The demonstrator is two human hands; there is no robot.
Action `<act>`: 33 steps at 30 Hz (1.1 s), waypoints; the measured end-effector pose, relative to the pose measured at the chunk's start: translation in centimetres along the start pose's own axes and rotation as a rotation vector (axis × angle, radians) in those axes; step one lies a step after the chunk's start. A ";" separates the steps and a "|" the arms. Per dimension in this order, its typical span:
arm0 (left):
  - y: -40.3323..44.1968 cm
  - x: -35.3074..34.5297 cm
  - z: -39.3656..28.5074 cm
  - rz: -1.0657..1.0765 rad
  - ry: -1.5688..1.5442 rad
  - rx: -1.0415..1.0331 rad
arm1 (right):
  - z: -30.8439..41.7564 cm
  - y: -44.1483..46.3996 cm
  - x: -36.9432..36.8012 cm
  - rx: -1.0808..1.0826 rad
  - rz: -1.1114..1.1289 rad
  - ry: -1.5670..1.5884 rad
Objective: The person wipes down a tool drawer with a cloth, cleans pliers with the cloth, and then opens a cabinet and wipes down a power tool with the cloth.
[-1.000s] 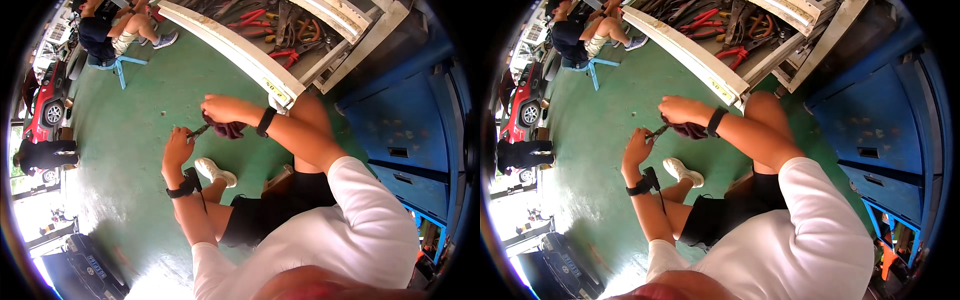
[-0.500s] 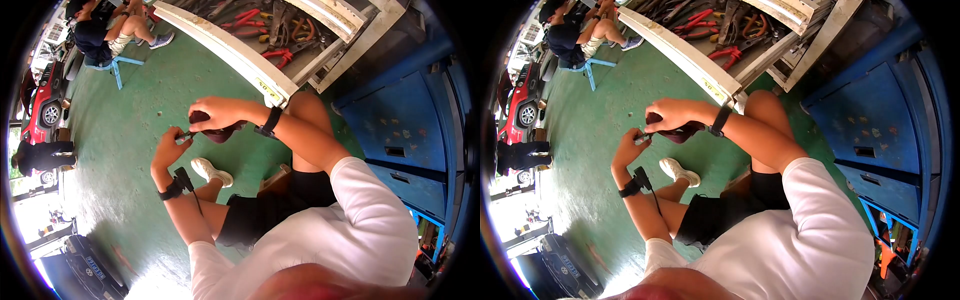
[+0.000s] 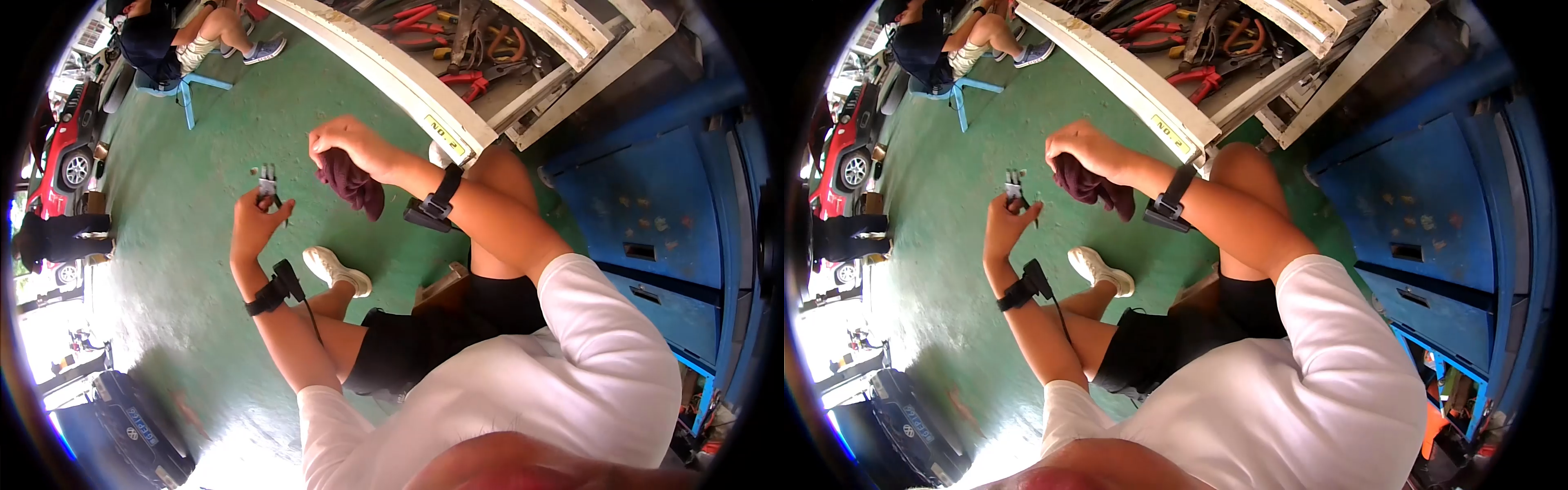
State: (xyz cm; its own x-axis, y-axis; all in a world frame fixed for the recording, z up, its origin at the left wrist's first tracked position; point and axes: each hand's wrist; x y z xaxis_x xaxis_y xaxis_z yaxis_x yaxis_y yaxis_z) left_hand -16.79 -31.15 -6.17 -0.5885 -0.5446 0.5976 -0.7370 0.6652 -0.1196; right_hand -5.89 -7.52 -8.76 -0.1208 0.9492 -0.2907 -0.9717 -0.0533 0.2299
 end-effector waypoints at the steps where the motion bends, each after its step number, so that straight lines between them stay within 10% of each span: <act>1: 0.1 0.1 0.4 -0.083 -0.071 -0.002 | 0.1 0.1 -0.2 0.046 -0.010 -0.144; 18: 1.4 -6.8 -3.6 -0.034 -1.602 -0.168 | -0.4 -0.7 -3.4 0.006 -0.074 -0.928; 22: 0.1 -8.2 -3.6 -0.032 -1.578 -0.134 | -0.8 -2.1 -3.4 0.083 -0.008 -1.415; 33: -2.2 -6.8 -5.6 0.635 -1.396 -0.309 | 10.4 -6.5 -7.1 -0.176 -0.083 -1.282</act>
Point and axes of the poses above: each hand's wrist, its own y-axis towards the middle knuckle, its own x-axis out of the back of the hand, z = x × y, and after that the axes turned 12 degrees about -y, right-handed
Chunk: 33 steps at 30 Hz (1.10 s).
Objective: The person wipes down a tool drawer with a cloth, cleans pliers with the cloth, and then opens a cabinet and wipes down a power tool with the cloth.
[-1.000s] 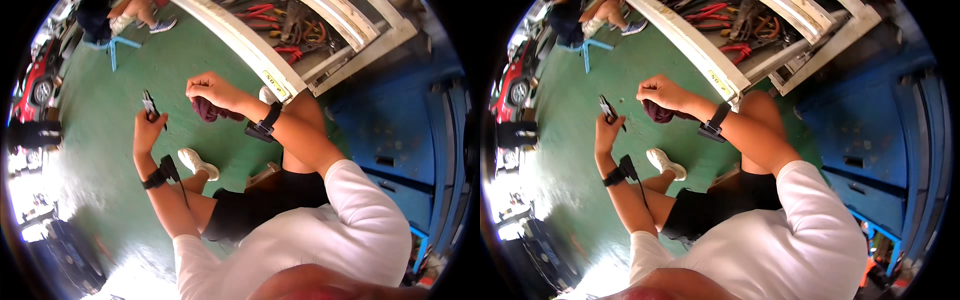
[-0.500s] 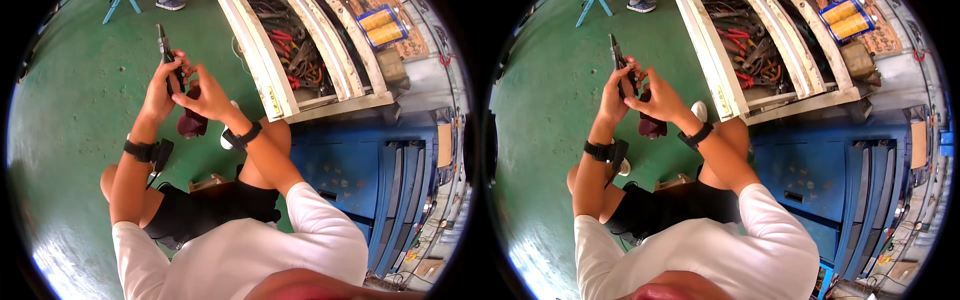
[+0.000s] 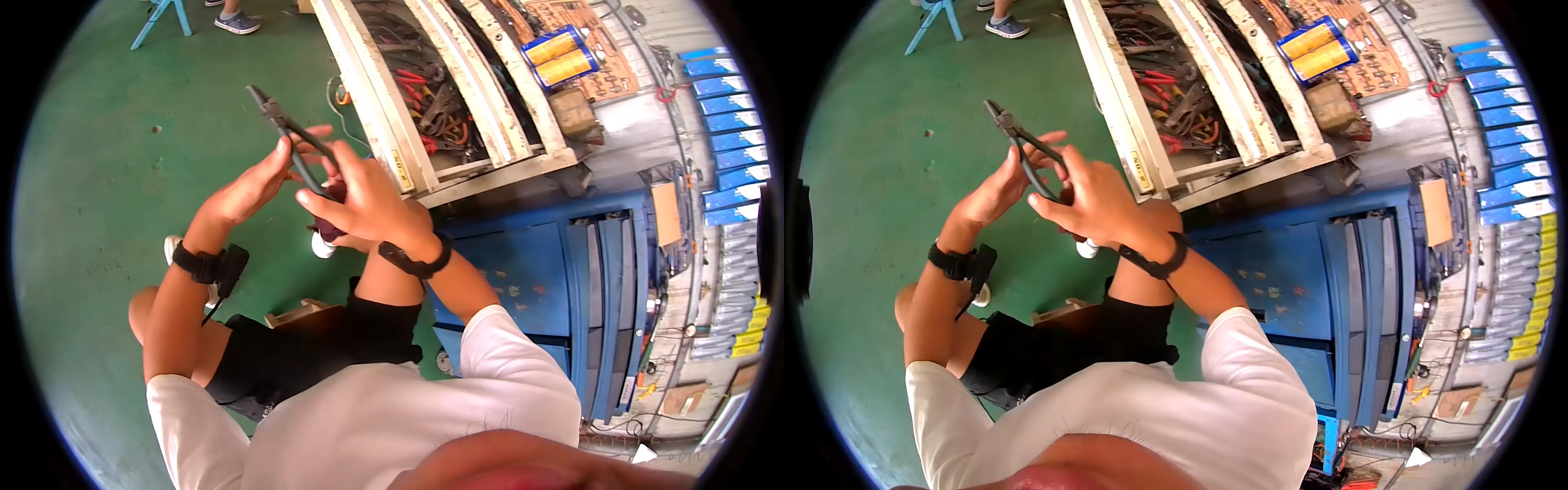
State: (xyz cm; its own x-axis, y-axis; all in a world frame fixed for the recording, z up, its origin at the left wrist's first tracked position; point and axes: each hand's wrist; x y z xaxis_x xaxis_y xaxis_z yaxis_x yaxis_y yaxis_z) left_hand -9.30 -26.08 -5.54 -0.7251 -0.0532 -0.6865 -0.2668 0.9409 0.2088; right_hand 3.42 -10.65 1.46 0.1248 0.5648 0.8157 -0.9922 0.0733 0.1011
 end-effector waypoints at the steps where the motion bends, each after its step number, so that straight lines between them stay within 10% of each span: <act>1: 0.1 -0.3 0.2 0.008 -0.014 -0.007 | 0.4 -1.0 1.3 0.004 -0.036 -0.099; 11: 1.9 1.8 3.1 0.039 0.505 0.057 | -3.9 -4.5 14.2 -0.248 -0.252 -0.640; 18: 3.7 1.6 4.5 0.102 0.518 0.002 | -8.0 2.1 15.9 -0.423 0.049 -0.899; 33: 1.9 1.9 0.6 -0.089 0.293 -0.072 | -15.9 22.6 17.8 -0.649 0.166 -0.620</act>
Point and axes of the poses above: each hand's wrist, its own y-axis towards the middle knuckle, its own x-axis out of the back of the hand, z = x × y, and after that the axes turned 12 degrees about -y, right-handed
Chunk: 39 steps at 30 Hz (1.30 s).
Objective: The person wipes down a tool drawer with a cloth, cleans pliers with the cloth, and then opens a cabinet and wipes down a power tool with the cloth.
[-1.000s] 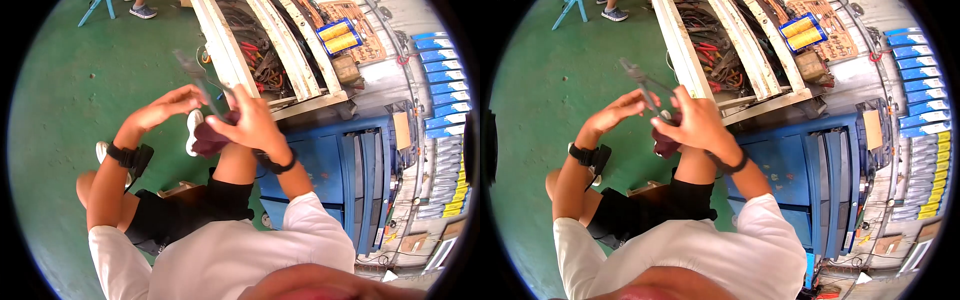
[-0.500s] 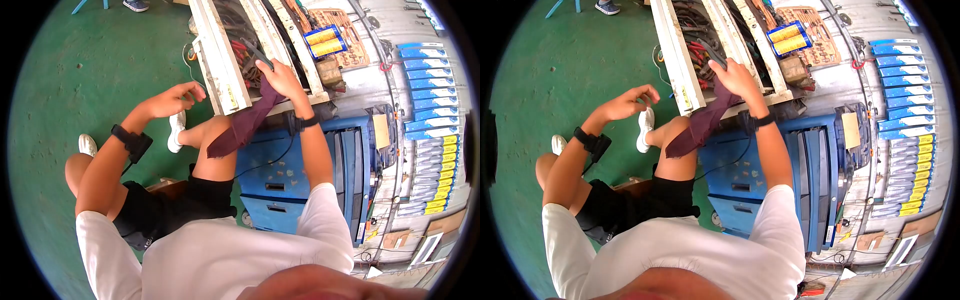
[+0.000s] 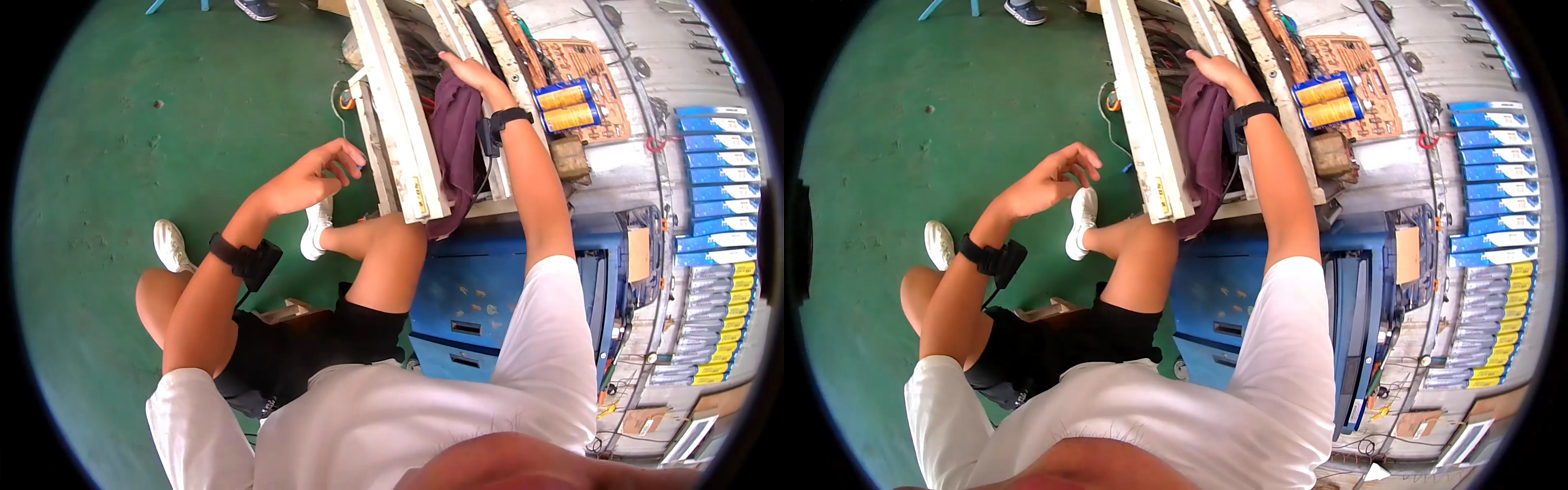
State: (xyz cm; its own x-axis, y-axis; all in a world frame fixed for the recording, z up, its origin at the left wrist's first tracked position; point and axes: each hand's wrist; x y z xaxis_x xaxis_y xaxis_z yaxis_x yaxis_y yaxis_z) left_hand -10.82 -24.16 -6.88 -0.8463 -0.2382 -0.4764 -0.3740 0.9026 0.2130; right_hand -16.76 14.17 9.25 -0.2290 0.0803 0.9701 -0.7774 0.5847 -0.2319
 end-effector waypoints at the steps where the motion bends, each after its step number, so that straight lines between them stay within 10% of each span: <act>1: -0.2 0.4 -0.5 -0.011 -0.011 0.007 | 0.1 1.7 -0.4 0.009 -0.040 -0.049; 24: 0.7 3.6 -2.3 -0.118 -0.028 0.061 | 1.5 13.4 -4.4 0.027 -0.381 -0.348; 33: 2.3 -1.0 -2.7 -0.061 -0.104 -0.039 | 5.6 -10.0 4.0 0.382 -0.445 -0.156; 39: 4.1 -6.5 -1.4 0.175 0.060 -0.140 | 5.6 -28.1 4.1 0.549 -0.610 0.530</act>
Point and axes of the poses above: each hand's wrist, its own y-axis towards the middle knuckle, its own x-axis out of the back of the hand, z = x × y, and after that the axes turned 12 degrees about -y, right-handed
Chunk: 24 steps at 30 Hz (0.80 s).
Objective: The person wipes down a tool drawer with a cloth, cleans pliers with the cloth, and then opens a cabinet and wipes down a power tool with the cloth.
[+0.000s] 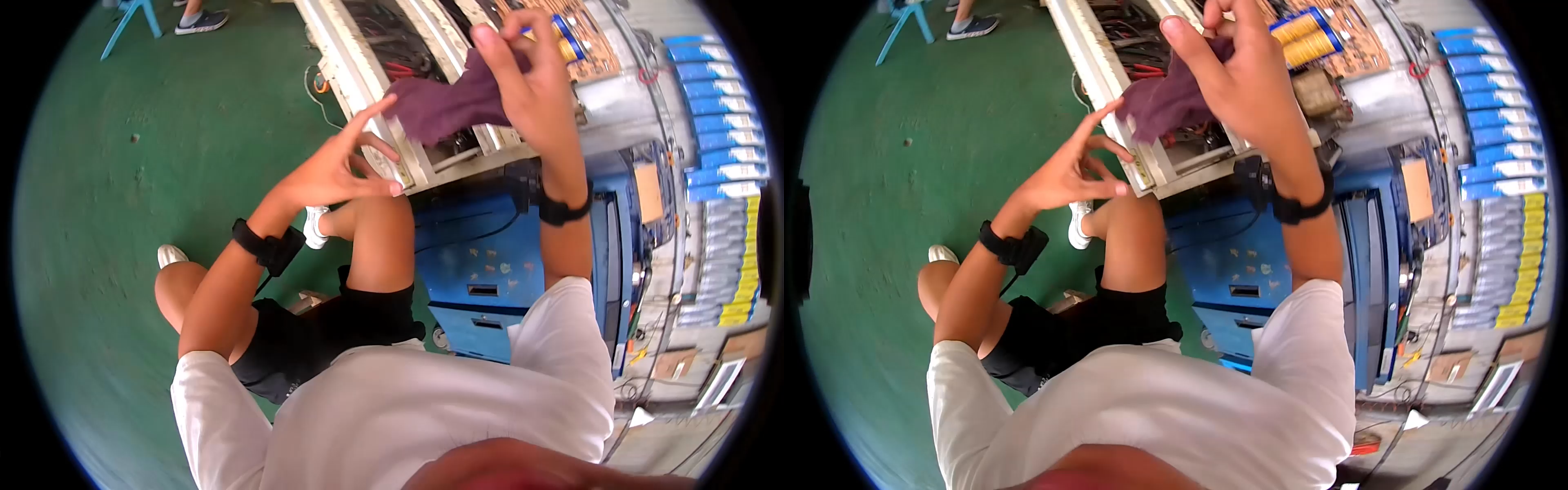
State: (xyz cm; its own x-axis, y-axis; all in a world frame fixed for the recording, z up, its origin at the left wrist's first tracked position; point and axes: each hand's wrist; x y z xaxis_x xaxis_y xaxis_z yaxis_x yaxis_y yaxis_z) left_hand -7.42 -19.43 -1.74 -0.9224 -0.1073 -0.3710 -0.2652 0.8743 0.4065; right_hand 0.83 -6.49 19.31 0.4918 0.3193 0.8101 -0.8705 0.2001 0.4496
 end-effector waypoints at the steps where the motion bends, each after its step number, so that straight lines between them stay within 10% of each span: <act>1: 0.3 -1.3 -0.1 0.019 -0.022 0.112 | -0.3 -1.8 0.6 0.105 -0.136 -0.006; 3: 0.9 -3.5 2.9 0.029 0.291 -0.271 | 0.6 -6.0 1.7 0.086 -0.113 0.098; 9: 0.9 -6.4 10.8 -0.165 -0.046 -0.285 | -1.0 -15.2 0.8 0.364 0.222 -0.336; 16: 2.4 -3.5 12.1 -0.442 0.388 -0.473 | -9.8 -25.6 10.5 -0.223 -0.258 -0.528; 24: 5.6 -4.2 4.3 -0.048 1.032 -0.250 | -17.5 -44.8 14.6 -0.939 -0.573 -0.570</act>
State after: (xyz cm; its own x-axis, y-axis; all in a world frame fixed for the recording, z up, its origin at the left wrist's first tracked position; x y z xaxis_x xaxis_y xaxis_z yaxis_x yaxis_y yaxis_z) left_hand -3.84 -12.04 -1.46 -0.6697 -0.5917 0.4488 -0.2499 0.7486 0.6142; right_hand 47.38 5.47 4.41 0.5142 -0.4348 0.7393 -0.0662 0.8393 0.5397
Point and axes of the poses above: each hand's wrist, its own y-axis towards the middle knuckle, its own x-axis out of the back of the hand, z = x × y, and after that the axes turned 12 degrees about -y, right-handed
